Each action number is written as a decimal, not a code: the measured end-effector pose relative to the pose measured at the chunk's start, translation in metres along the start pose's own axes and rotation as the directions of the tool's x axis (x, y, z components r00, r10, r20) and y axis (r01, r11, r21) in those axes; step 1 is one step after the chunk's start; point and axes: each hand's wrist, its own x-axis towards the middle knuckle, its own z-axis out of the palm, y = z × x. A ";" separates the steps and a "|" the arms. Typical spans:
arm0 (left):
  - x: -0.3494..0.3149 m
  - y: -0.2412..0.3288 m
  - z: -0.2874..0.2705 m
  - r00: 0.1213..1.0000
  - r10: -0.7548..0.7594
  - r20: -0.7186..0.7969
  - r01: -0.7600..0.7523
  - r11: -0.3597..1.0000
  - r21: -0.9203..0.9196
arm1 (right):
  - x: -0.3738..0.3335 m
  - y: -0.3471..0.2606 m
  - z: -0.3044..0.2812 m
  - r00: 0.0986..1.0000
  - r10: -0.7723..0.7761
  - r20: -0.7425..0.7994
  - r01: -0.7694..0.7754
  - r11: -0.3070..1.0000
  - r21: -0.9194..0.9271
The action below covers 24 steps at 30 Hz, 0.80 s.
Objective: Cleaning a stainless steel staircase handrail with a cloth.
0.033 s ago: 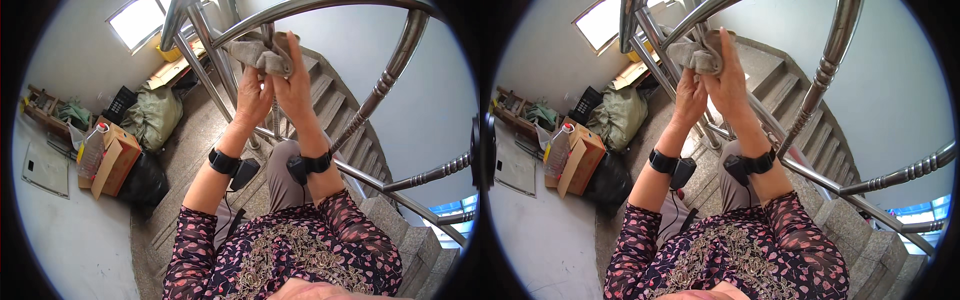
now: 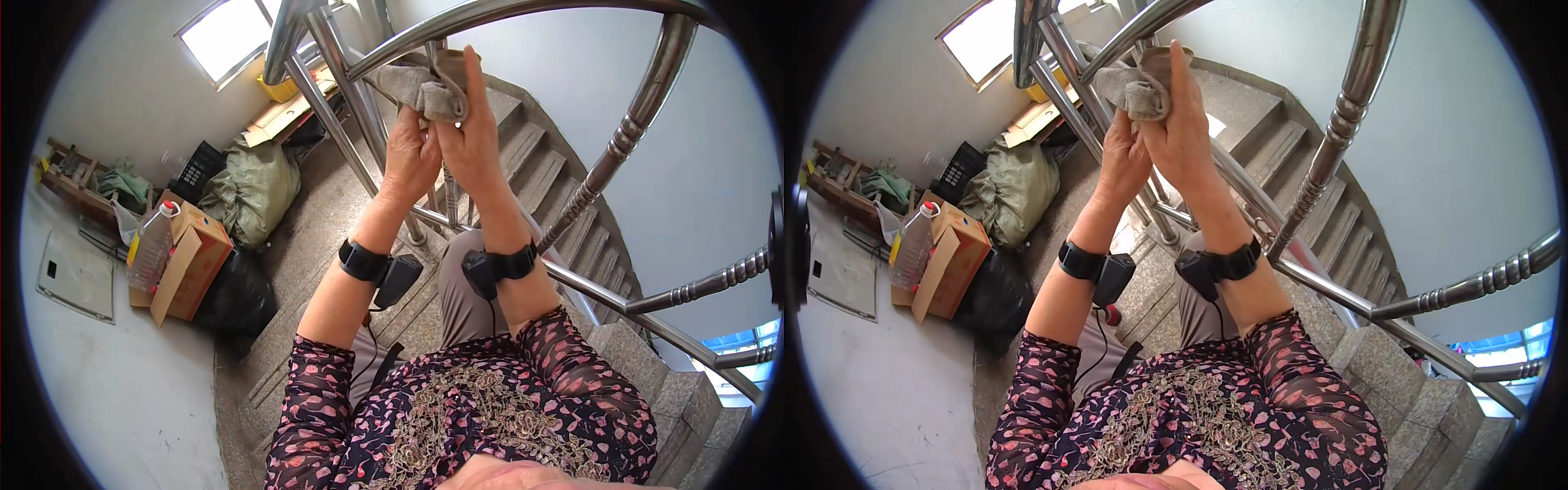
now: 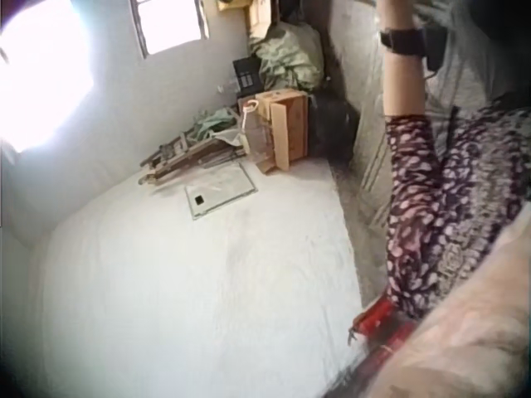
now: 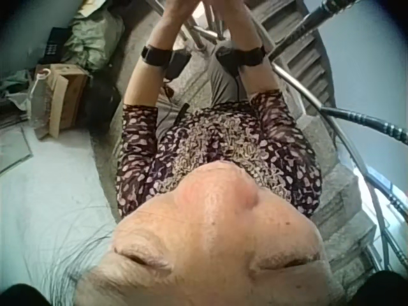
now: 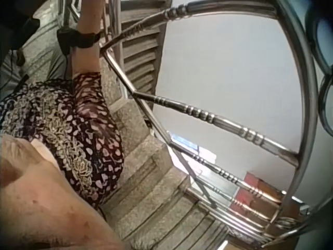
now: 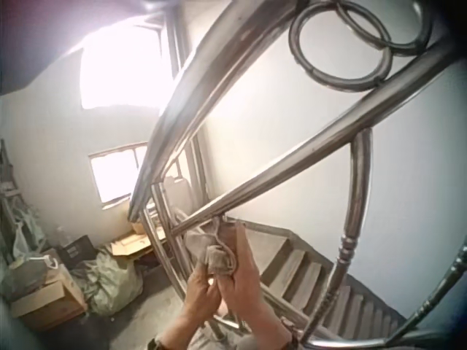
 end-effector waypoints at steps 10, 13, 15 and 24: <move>0.005 -0.026 -0.007 0.997 0.036 0.072 -0.042 0.996 0.079 | -0.014 0.025 0.013 0.996 0.088 -0.025 -0.085 0.992 0.095; 0.007 -0.041 -0.003 0.994 0.091 0.056 -0.095 0.994 0.062 | -0.014 0.036 0.016 0.994 0.058 -0.093 -0.057 0.998 0.016; 0.004 -0.048 -0.001 0.997 0.056 0.057 -0.058 0.998 0.038 | -0.016 0.040 0.012 0.992 0.113 -0.062 -0.112 0.993 0.031; -0.016 -0.049 -0.010 0.979 -0.082 0.188 0.056 0.988 0.143 | -0.035 0.039 0.012 0.963 0.246 -0.106 -0.257 0.961 -0.102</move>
